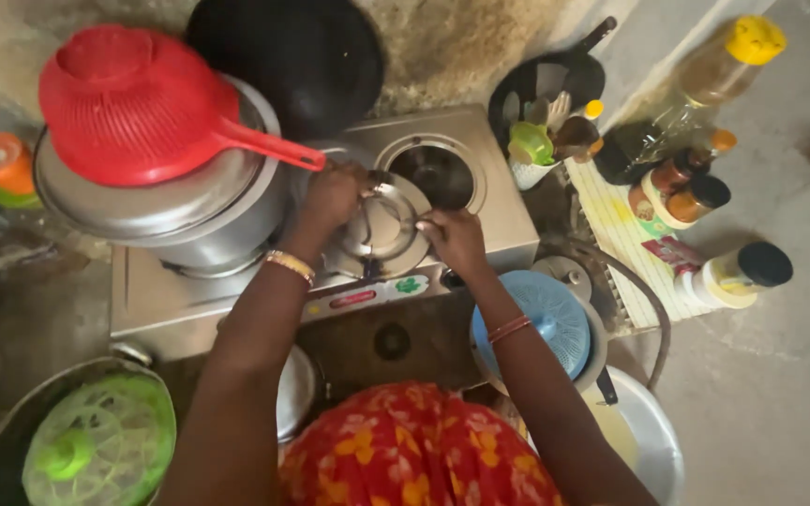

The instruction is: The recorder cleans the burner caps of a gas stove and then washes rice or grains.

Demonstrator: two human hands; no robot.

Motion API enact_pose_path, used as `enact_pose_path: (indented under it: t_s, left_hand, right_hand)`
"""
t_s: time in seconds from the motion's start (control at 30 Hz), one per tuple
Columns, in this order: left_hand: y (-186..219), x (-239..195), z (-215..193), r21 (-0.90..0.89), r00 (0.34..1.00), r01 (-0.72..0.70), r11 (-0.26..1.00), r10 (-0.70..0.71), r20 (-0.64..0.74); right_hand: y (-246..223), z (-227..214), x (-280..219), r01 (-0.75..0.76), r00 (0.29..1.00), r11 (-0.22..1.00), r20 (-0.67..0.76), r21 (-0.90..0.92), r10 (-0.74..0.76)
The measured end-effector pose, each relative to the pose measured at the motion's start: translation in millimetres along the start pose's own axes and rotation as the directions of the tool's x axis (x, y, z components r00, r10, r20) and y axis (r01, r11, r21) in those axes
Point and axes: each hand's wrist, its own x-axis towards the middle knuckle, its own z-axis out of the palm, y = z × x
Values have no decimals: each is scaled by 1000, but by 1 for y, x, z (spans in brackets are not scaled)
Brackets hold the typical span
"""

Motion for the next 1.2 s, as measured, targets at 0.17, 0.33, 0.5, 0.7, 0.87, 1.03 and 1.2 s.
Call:
enact_pose_path:
  t_s: [0.17,0.33,0.5,0.7,0.87,1.03,1.2]
  left_hand:
    - [12,-4,-22,74,988,126,989,-131,81]
    - [24,-4,-11,133,920,336,932,-355,166]
    - [32,-10,-10,199,986,124,972,-97,-139]
    - [86,-47,-88,-422,926,-84,903,-86,-368]
    - [93,-63,-77,-823,979,-163,543,-11,-201]
    - [39,-95,-53,-644,912,-285,710,-6,-409]
    - [13,-112,-12,-315,904,116,942,-232,-360]
  right_hand:
    - [-1,11,2,-44,992,999,-119,15,46]
    - [1,14,-3,-57,981,997,-190,-48,47]
    - [14,15,-1,-129,988,992,-85,-5,128]
    - [-24,-1,15,22,961,959,-269,284,58]
    - [-12,44,22,-290,946,439,184,850,268]
    - [10,21,56,-164,986,652,111,741,122]
    - [-78,-3,80,-42,949,997,316,68,18]
